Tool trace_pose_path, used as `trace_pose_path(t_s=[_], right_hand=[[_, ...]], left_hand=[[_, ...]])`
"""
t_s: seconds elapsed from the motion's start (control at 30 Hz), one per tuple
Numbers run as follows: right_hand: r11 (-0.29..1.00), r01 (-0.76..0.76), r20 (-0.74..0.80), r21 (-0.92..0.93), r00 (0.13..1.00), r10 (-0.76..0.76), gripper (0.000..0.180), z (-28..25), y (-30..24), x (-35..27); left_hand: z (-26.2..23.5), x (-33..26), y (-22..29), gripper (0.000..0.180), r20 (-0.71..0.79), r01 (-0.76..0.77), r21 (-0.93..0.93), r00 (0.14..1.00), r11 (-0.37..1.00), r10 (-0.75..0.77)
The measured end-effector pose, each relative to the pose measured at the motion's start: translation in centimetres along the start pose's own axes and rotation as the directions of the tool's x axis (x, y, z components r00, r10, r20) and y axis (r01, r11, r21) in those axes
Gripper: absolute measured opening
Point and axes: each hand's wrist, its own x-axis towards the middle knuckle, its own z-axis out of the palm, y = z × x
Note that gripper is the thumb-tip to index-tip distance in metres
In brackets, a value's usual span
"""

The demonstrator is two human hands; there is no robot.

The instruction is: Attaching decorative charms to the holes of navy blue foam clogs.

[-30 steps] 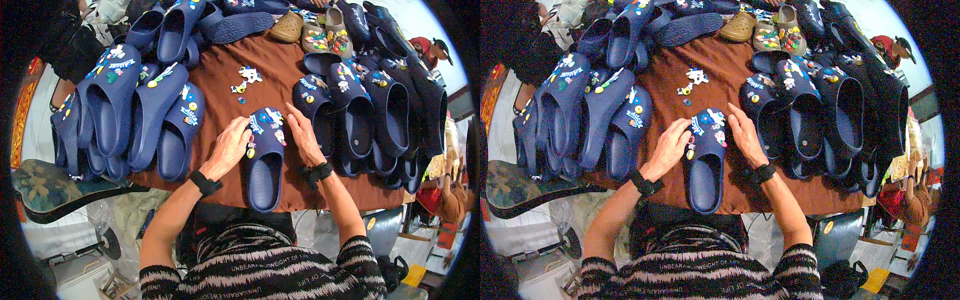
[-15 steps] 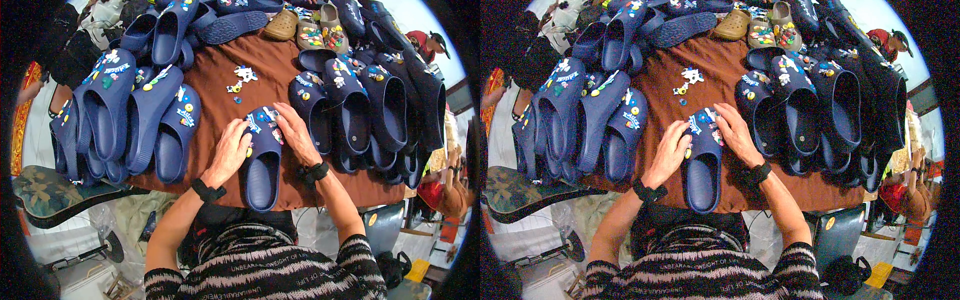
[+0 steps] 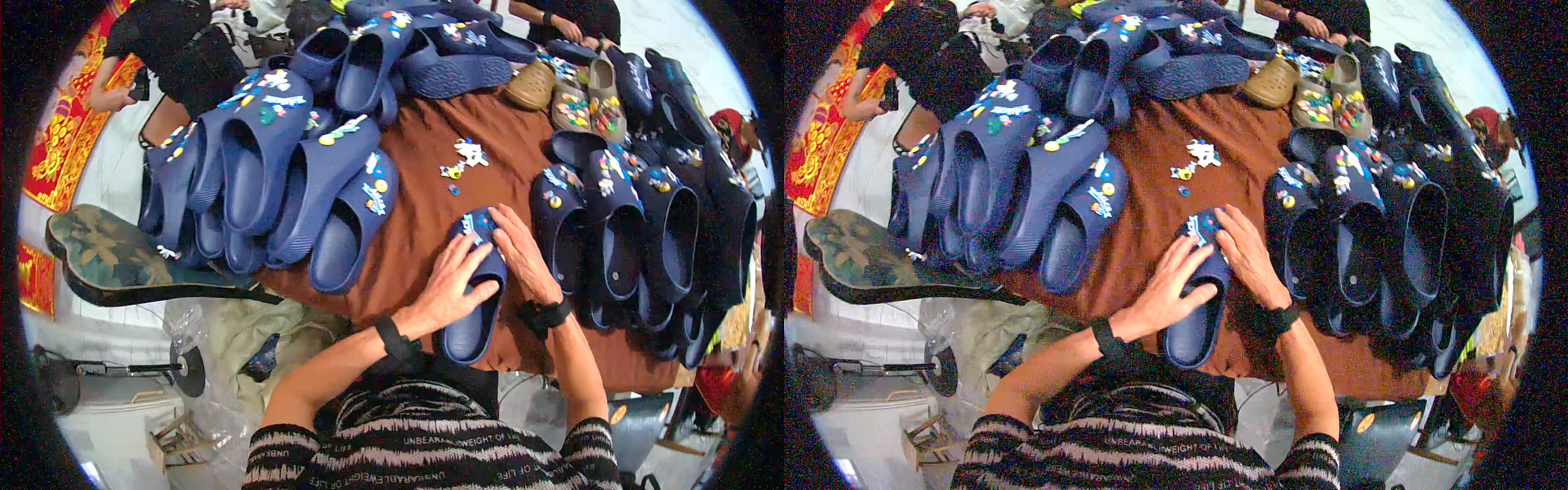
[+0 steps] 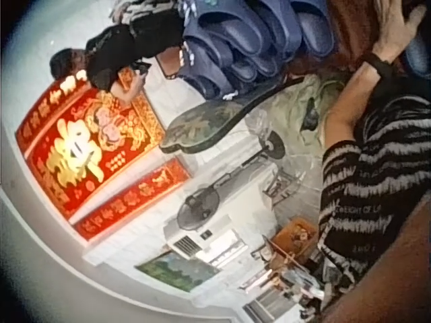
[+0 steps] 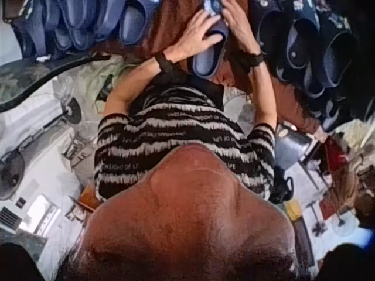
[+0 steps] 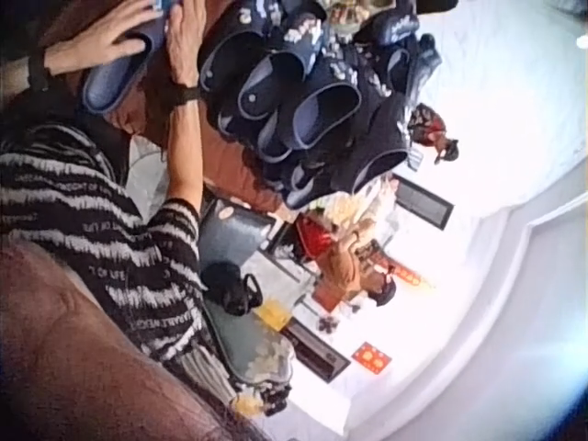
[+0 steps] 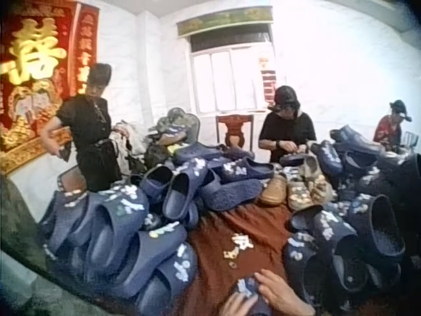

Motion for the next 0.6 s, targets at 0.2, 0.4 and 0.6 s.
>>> trace_pose_path(t_s=[0.2, 0.4, 0.6], right_hand=[[0.931, -0.26, -0.04, 0.258, 0.959, 0.279, 0.059, 0.5, -0.2, -0.6], [0.938, -0.176, -0.246, 0.3, 0.935, 0.254, 0.044, 0.1, 0.8, -0.3], [0.972, -0.134, -0.155, 0.192, 0.974, 0.165, 0.047, 1.3, -0.2, -1.1]], left_hand=[[1.3, -1.0, -1.3, 0.067, -0.063, 0.099, -0.014, 0.993, 0.995, -0.1], [1.2, -1.0, -1.4, 0.064, -0.091, 0.094, -0.017, 0.991, 0.995, -0.095], [1.2, -1.0, -1.3, 0.062, -0.047, 0.126, 0.003, 0.991, 0.992, -0.126]])
